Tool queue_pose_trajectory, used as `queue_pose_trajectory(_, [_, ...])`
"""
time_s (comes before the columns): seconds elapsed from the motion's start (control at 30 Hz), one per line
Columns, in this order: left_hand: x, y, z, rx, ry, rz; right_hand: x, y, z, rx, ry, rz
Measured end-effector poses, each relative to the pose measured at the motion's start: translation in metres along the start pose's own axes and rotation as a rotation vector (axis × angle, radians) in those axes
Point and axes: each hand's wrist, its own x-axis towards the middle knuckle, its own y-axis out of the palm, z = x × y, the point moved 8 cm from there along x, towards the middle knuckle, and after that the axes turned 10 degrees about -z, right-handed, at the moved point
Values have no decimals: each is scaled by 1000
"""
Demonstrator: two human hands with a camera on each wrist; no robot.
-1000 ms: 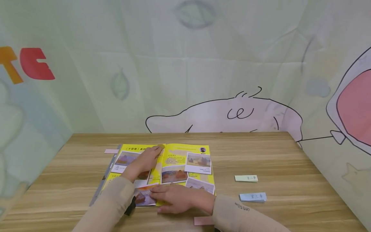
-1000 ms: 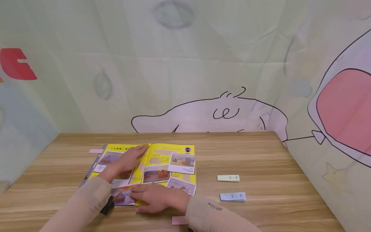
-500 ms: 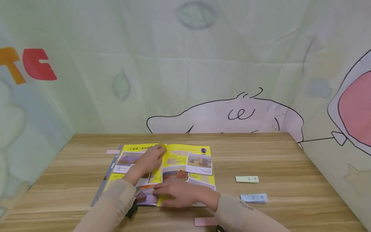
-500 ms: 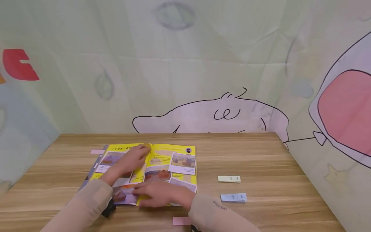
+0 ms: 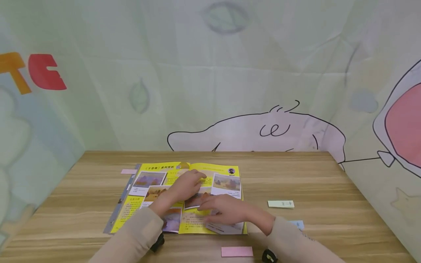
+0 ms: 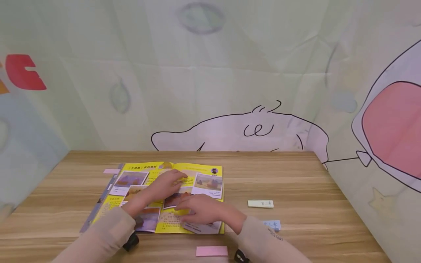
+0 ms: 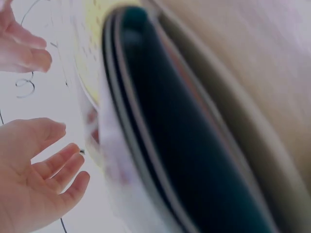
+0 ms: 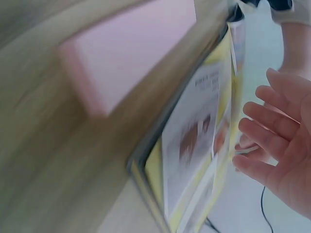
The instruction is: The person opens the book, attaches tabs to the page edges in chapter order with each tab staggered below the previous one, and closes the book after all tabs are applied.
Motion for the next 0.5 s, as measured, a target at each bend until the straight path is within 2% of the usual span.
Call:
queue_pose_trajectory(0.33, [-1, 19, -27, -176, -4, 81, -35, -23, -25, 65, 140, -9])
queue_pose_trajectory(0.5, [-2, 28, -39, -249, -7, 113, -53, -35, -34, 77, 181, -52])
